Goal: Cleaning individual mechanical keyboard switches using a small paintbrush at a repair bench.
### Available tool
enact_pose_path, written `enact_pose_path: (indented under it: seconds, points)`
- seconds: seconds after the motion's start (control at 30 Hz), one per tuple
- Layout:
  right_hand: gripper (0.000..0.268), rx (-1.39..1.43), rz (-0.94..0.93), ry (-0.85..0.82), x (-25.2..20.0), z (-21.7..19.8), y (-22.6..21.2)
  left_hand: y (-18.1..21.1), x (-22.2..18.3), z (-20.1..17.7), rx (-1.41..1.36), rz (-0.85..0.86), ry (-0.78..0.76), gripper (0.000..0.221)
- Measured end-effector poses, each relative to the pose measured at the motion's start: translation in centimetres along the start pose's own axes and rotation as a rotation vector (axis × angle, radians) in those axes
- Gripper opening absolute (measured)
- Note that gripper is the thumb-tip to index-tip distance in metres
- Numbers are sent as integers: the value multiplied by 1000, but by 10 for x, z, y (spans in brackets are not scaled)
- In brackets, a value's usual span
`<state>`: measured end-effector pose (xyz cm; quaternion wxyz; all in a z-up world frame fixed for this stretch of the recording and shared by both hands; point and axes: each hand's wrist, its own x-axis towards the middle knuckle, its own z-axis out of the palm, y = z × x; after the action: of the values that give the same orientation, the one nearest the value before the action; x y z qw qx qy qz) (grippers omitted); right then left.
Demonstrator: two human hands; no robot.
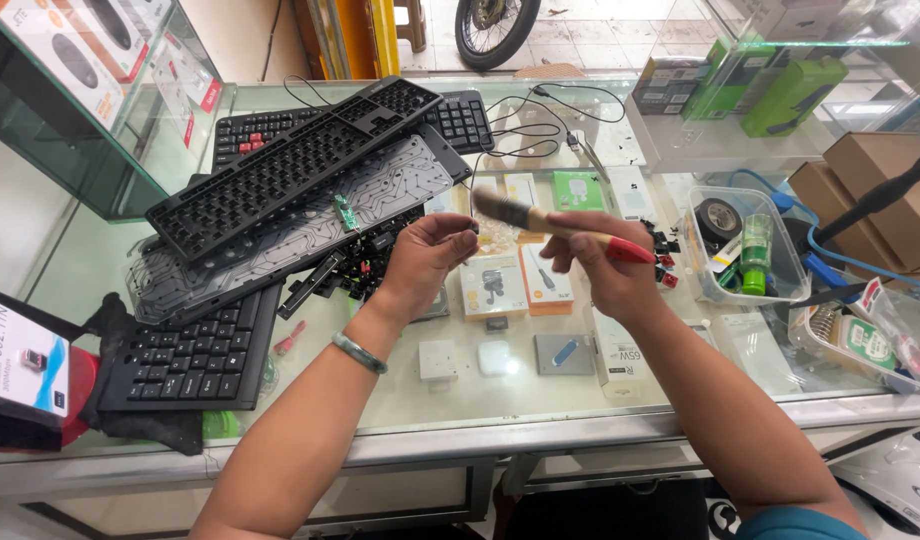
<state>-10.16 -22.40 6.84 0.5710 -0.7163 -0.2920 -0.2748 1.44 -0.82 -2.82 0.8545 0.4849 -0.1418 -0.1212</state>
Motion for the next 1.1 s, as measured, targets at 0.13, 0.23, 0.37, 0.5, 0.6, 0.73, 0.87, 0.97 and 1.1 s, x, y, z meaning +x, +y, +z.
enact_pose_path:
  seconds: [0.13, 0.23, 0.37, 0.5, 0.6, 0.73, 0.87, 0.97, 1.1]
  points:
    - [25, -80, 5, -8, -1, -2, 5, 9, -6, 8, -41, -11, 19, 27]
    - [27, -173, -51, 15, -2, -4, 6, 24, -13, 15, -13, -6, 3, 25]
    - [26, -57, -33, -71, -2, 9, -5, 16, -8, 10, 50, 36, 23, 25]
    - [27, 50, 57, 4, -8, -1, 13, 11, -4, 5, 58, 74, 18, 25]
    - [36, 141, 159, 115, -4, 0, 10, 14, -6, 12, 59, 108, 11, 29]
    - [32, 108, 204, 44, -7, 4, 10, 12, -6, 12, 60, 108, 6, 26]
    - [29, 140, 247, 105, -8, -8, 18, 10, -11, 16, 71, 99, -14, 23]
    - [29, 125, 271, 91, -9, -2, 22, 9, -9, 18, 11, 86, 45, 21]
    - [31, 117, 292, 29, -8, 21, 19, 18, -3, 11, -88, 93, 131, 18]
